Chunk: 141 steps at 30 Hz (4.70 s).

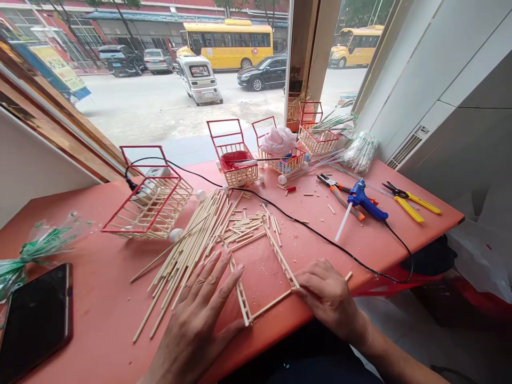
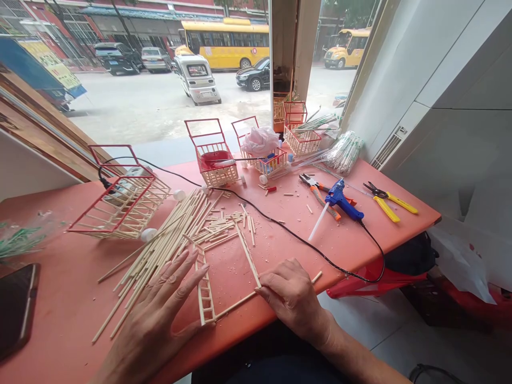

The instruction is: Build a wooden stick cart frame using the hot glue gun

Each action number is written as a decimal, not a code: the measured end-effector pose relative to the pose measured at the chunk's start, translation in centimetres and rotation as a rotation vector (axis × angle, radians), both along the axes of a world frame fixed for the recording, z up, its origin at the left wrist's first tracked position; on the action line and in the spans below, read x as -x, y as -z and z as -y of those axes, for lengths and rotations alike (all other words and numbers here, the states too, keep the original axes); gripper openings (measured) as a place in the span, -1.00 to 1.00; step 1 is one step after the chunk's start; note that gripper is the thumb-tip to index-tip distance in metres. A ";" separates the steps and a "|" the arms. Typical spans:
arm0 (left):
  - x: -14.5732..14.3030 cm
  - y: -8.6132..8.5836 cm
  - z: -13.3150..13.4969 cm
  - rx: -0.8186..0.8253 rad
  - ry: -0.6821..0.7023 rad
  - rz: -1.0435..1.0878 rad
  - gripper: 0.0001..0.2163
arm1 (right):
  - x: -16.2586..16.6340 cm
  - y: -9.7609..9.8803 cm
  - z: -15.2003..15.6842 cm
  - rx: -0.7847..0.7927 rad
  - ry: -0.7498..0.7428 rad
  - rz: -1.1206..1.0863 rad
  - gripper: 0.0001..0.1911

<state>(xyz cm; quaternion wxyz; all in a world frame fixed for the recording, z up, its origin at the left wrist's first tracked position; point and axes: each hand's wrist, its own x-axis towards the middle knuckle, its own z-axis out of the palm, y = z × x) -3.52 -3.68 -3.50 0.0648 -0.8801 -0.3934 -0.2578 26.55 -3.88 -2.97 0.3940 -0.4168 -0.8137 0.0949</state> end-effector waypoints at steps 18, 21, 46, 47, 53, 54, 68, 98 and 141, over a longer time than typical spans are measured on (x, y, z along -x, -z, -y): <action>0.0 0.3 0.2 0.021 -0.037 0.000 -0.33 | 0.0 0.5 0.1 -0.004 0.011 0.000 -0.85; 0.0 0.4 0.1 0.016 -0.036 -0.009 -0.35 | 0.0 0.5 0.0 -0.006 0.002 -0.003 -0.85; 0.0 0.3 0.1 0.025 -0.013 0.007 -0.35 | 0.0 0.3 0.1 0.021 -0.013 -0.009 -0.87; 0.0 0.3 0.1 0.028 -0.015 0.009 -0.35 | 0.0 0.3 0.0 0.023 -0.014 -0.009 -0.88; 0.1 0.4 0.1 0.036 -0.021 0.006 -0.35 | 0.0 0.5 0.0 0.013 -0.021 -0.017 -0.89; 0.1 0.4 0.1 0.036 -0.021 0.004 -0.35 | -0.1 0.6 0.0 0.010 -0.021 -0.019 -0.89; 0.1 0.5 0.1 0.033 -0.024 0.033 -0.24 | 0.0 0.8 0.0 -0.009 -0.018 -0.037 -0.88; 0.1 0.8 0.1 0.052 -0.036 0.027 -0.29 | 0.0 0.6 0.0 0.013 -0.015 -0.021 -0.84; 0.1 0.6 0.2 0.063 -0.044 0.035 -0.31 | 0.4 0.4 -0.1 -0.016 0.008 -0.031 -0.86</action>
